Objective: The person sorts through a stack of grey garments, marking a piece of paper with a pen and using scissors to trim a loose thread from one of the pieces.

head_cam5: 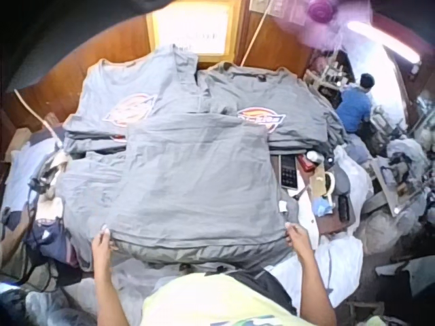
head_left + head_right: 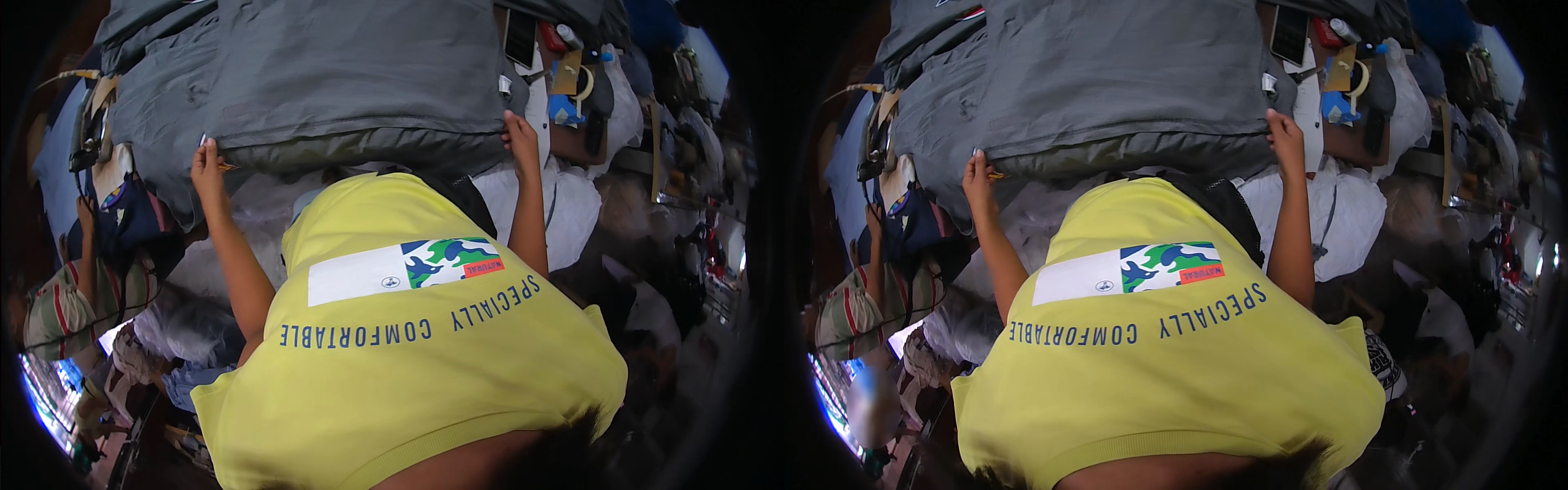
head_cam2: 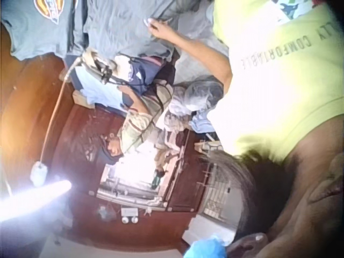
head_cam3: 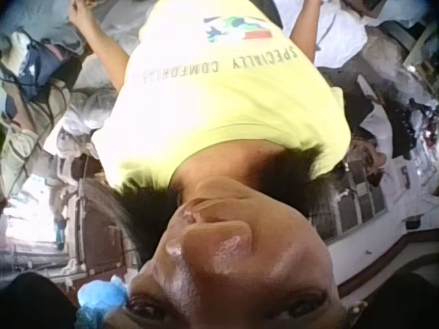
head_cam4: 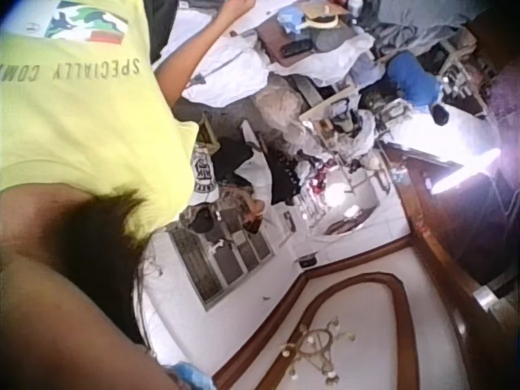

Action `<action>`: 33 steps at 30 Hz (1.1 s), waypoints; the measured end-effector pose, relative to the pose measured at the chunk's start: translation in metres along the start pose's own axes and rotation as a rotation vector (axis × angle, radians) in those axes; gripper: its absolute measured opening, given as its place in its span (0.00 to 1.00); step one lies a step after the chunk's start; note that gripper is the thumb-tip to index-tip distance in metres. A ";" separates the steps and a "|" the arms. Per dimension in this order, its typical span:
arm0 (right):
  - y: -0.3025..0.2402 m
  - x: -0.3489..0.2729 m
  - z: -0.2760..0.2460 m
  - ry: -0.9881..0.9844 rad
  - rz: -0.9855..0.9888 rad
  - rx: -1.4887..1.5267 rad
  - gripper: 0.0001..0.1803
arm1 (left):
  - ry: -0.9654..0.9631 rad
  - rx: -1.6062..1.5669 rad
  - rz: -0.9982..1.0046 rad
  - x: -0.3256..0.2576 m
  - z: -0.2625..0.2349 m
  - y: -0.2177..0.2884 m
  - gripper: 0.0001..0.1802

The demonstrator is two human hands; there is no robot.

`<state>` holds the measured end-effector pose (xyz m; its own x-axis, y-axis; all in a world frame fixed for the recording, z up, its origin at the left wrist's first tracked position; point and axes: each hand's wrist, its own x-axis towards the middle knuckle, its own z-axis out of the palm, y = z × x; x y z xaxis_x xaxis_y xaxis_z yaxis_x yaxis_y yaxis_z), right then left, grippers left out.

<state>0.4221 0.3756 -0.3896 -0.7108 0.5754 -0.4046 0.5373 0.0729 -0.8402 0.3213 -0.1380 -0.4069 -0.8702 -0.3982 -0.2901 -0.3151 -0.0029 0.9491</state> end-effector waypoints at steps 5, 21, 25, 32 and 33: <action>0.012 0.014 -0.004 -0.093 -0.097 -0.065 0.15 | -0.015 -0.141 -0.034 0.022 -0.015 -0.007 0.11; 0.015 -0.002 -0.015 -0.200 -0.159 0.200 0.24 | 0.273 0.545 0.625 -0.014 0.025 0.011 0.17; 0.029 -0.001 -0.010 -0.161 -0.447 -0.033 0.29 | 0.005 0.845 1.023 -0.044 0.050 0.026 0.17; 0.029 0.005 -0.006 -0.160 -0.314 0.056 0.21 | -0.442 0.993 1.094 -0.082 0.101 0.028 0.14; 0.028 0.004 -0.006 -0.161 -0.303 0.064 0.20 | -0.438 0.982 1.085 -0.080 0.102 0.026 0.14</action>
<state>0.4370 0.3849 -0.4125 -0.8991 0.3989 -0.1805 0.2645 0.1663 -0.9499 0.3437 -0.0130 -0.3712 -0.8238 0.4872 0.2898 0.5630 0.7629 0.3179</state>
